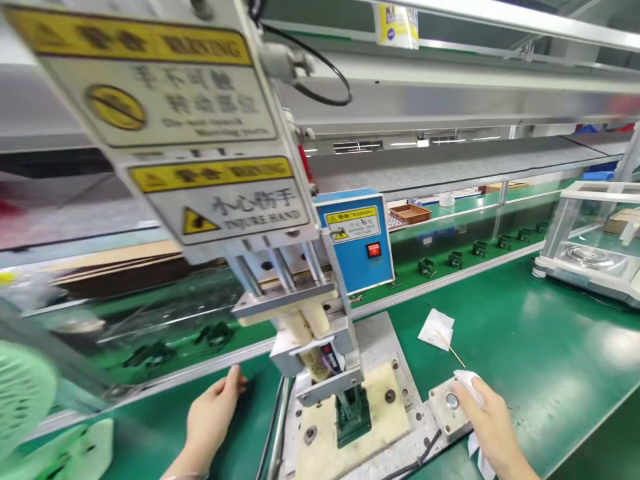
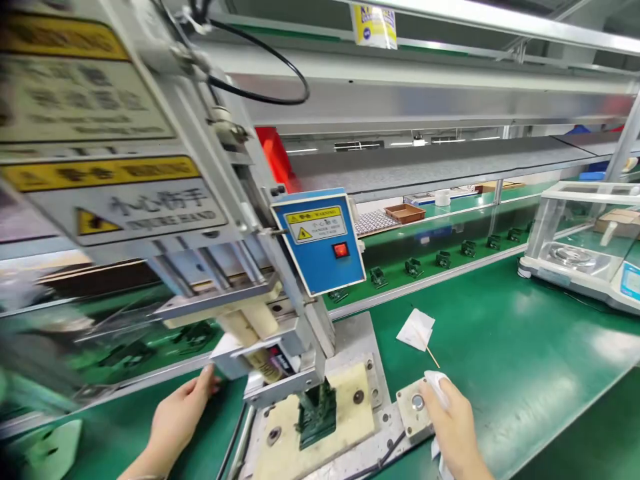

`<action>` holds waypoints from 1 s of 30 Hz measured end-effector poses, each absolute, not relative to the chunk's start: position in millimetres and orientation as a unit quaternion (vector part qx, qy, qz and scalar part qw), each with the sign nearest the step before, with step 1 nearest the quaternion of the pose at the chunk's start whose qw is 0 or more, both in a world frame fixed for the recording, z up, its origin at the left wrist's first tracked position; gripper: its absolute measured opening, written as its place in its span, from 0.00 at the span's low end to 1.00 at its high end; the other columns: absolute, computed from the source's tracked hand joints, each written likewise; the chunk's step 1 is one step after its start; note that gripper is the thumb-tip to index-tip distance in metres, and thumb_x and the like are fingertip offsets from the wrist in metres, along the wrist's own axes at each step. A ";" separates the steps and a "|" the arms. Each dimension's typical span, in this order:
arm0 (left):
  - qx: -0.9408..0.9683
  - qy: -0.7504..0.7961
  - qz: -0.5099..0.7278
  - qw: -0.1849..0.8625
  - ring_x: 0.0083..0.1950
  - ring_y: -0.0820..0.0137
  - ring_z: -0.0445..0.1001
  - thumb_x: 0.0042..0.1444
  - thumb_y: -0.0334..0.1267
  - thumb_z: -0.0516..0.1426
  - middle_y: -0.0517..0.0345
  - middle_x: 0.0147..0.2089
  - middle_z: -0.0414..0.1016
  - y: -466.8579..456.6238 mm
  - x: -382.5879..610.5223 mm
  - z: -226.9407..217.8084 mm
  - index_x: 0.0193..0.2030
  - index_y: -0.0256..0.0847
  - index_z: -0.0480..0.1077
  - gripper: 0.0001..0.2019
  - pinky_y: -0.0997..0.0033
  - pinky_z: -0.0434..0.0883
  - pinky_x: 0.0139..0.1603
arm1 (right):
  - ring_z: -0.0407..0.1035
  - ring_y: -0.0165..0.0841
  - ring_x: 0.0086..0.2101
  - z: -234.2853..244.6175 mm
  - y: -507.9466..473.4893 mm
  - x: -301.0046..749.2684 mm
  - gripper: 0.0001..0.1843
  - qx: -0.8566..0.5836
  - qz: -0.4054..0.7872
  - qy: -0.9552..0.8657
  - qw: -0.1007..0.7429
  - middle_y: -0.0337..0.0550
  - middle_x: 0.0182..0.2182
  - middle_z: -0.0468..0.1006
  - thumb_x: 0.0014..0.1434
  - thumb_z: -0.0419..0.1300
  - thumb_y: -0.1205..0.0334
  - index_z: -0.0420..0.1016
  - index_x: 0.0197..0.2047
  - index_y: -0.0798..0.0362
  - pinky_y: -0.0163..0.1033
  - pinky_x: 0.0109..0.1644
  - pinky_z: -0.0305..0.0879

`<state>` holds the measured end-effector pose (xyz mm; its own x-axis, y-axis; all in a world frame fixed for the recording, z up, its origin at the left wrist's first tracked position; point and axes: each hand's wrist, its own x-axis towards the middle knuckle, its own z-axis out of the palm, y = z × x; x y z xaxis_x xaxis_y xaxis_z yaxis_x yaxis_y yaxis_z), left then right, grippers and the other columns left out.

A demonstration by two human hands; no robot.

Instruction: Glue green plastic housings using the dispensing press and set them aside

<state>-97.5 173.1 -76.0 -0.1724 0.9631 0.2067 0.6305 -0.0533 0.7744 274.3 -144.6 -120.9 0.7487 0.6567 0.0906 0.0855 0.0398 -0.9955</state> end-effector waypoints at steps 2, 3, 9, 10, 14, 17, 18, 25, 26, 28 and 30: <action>0.576 0.652 0.428 0.245 0.38 0.49 0.79 0.49 0.66 0.51 0.49 0.26 0.78 162.1 -106.3 -87.4 0.28 0.41 0.74 0.28 0.51 0.75 0.40 | 0.69 0.40 0.34 -123.9 -146.7 275.7 0.28 -0.659 0.225 -0.276 0.662 0.40 0.30 0.75 0.54 0.62 0.33 0.75 0.33 0.54 0.36 0.38 0.64; 0.568 0.640 0.443 0.267 0.40 0.50 0.80 0.46 0.68 0.52 0.49 0.29 0.80 156.2 -107.8 -92.5 0.30 0.42 0.74 0.28 0.54 0.76 0.41 | 0.70 0.41 0.36 -126.4 -147.9 277.0 0.29 -0.663 0.230 -0.272 0.659 0.41 0.31 0.76 0.53 0.62 0.32 0.76 0.34 0.54 0.36 0.39 0.65; 0.563 0.569 0.481 0.359 0.33 0.59 0.78 0.34 0.71 0.59 0.53 0.25 0.77 134.9 -96.3 -104.8 0.32 0.39 0.74 0.34 0.64 0.75 0.36 | 0.70 0.49 0.48 -148.2 -150.1 296.5 0.33 -0.723 0.213 -0.220 0.620 0.50 0.43 0.79 0.48 0.65 0.31 0.79 0.38 0.56 0.38 0.46 0.68; 0.562 0.563 0.486 0.362 0.30 0.61 0.76 0.35 0.73 0.58 0.55 0.22 0.74 133.9 -94.0 -104.6 0.30 0.39 0.73 0.34 0.64 0.74 0.33 | 0.69 0.51 0.50 -151.4 -149.6 301.5 0.34 -0.731 0.213 -0.217 0.611 0.52 0.46 0.78 0.46 0.65 0.31 0.79 0.38 0.56 0.39 0.48 0.68; 0.554 0.552 0.500 0.372 0.23 0.64 0.70 0.38 0.77 0.54 0.58 0.17 0.68 133.6 -89.2 -104.0 0.22 0.41 0.66 0.34 0.65 0.69 0.28 | 0.67 0.53 0.53 -158.8 -148.0 318.8 0.38 -0.732 0.253 -0.246 0.583 0.53 0.48 0.77 0.41 0.66 0.29 0.80 0.38 0.57 0.39 0.49 0.70; 0.553 0.540 0.501 0.389 0.28 0.62 0.74 0.37 0.76 0.56 0.56 0.19 0.70 134.8 -89.1 -104.7 0.20 0.40 0.68 0.34 0.65 0.71 0.32 | 0.67 0.53 0.53 -158.5 -148.9 322.1 0.38 -0.740 0.237 -0.251 0.577 0.54 0.48 0.77 0.41 0.66 0.28 0.80 0.38 0.57 0.40 0.50 0.70; 0.554 0.536 0.499 0.396 0.31 0.62 0.75 0.33 0.75 0.59 0.55 0.22 0.73 134.9 -89.2 -104.7 0.23 0.39 0.71 0.34 0.65 0.72 0.34 | 0.67 0.53 0.53 -157.7 -149.5 321.5 0.38 -0.747 0.220 -0.247 0.577 0.55 0.48 0.77 0.43 0.65 0.28 0.80 0.38 0.57 0.41 0.50 0.70; 0.549 0.527 0.493 0.421 0.33 0.62 0.76 0.26 0.68 0.66 0.50 0.31 0.80 129.5 -86.4 -98.5 0.34 0.37 0.77 0.36 0.64 0.74 0.38 | 0.74 0.47 0.39 -148.9 -154.6 318.4 0.34 -0.737 0.213 -0.281 0.576 0.50 0.37 0.80 0.46 0.65 0.29 0.80 0.34 0.56 0.38 0.36 0.72; 0.549 0.528 0.495 0.420 0.33 0.62 0.76 0.27 0.68 0.66 0.50 0.30 0.79 128.7 -85.7 -97.8 0.32 0.37 0.76 0.35 0.64 0.74 0.38 | 0.73 0.46 0.37 -147.3 -155.7 317.9 0.34 -0.736 0.212 -0.280 0.579 0.49 0.35 0.80 0.47 0.65 0.30 0.79 0.35 0.57 0.37 0.35 0.72; 0.548 0.533 0.495 0.412 0.32 0.62 0.76 0.31 0.69 0.64 0.52 0.27 0.78 127.8 -84.5 -97.6 0.26 0.38 0.74 0.32 0.64 0.74 0.38 | 0.72 0.43 0.35 -143.9 -158.3 315.5 0.33 -0.738 0.207 -0.273 0.582 0.47 0.34 0.79 0.49 0.65 0.31 0.78 0.35 0.57 0.37 0.34 0.70; 0.546 0.544 0.494 0.402 0.34 0.60 0.77 0.36 0.70 0.61 0.52 0.23 0.74 127.3 -84.0 -98.7 0.19 0.39 0.69 0.31 0.63 0.73 0.40 | 0.71 0.42 0.34 -140.8 -161.0 312.2 0.31 -0.739 0.198 -0.269 0.586 0.45 0.32 0.78 0.51 0.65 0.33 0.77 0.35 0.57 0.37 0.33 0.68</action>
